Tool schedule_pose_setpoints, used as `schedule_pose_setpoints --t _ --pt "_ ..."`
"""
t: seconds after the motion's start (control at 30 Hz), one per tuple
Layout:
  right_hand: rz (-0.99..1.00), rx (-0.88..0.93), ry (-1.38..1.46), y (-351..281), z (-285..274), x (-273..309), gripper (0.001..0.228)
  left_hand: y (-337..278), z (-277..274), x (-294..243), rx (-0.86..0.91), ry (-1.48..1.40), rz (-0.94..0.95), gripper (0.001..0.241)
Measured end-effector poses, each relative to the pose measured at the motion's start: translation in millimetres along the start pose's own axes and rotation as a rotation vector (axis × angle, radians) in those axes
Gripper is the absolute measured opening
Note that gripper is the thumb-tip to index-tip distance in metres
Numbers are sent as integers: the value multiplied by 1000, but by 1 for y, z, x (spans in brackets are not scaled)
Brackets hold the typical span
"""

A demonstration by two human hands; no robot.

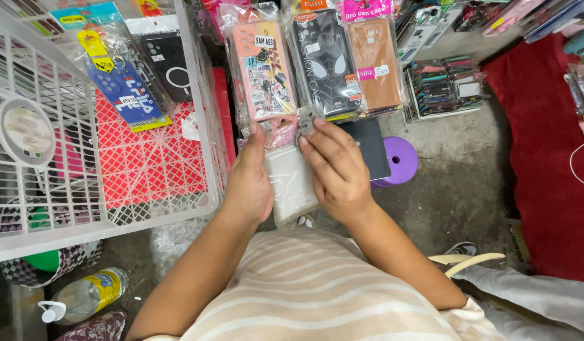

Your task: The person removes various mobile phone cases and accessories from a white basket, unpacks several from plastic sleeves, and places them on a counter. The person handles multiple differently colored and patterned phone cases and their packaging one at a time.

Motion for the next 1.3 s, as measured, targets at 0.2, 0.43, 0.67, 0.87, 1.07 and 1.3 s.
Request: schedule_pose_setpoints --t 0.2,0.43,0.67,0.87,1.07,1.3 --pt "69 -17 -114 0 -4 -12 44 0 17 -6 55 12 -27 63" --pt "140 47 -161 -4 -7 -26 44 1 26 -8 111 36 -119 66" --pt "399 -65 89 -6 -26 -40 44 10 26 -18 84 25 -79 62" --pt "72 86 157 20 -21 -30 46 20 21 -13 72 -63 -105 63" --pt "-34 267 220 22 -7 -19 45 26 16 -18 35 -73 -90 59" --pt "-140 332 199 2 -3 -7 38 28 15 -14 7 -32 -123 62"
Point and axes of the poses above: each hand's wrist, its own y-axis towards the middle knuckle, its own z-axis out of the palm, x = y × z, the point moved 4 cm from there along y, towards the middle knuckle, and after that the axes turned 11 degrees about -y, right-handed, at the moved point
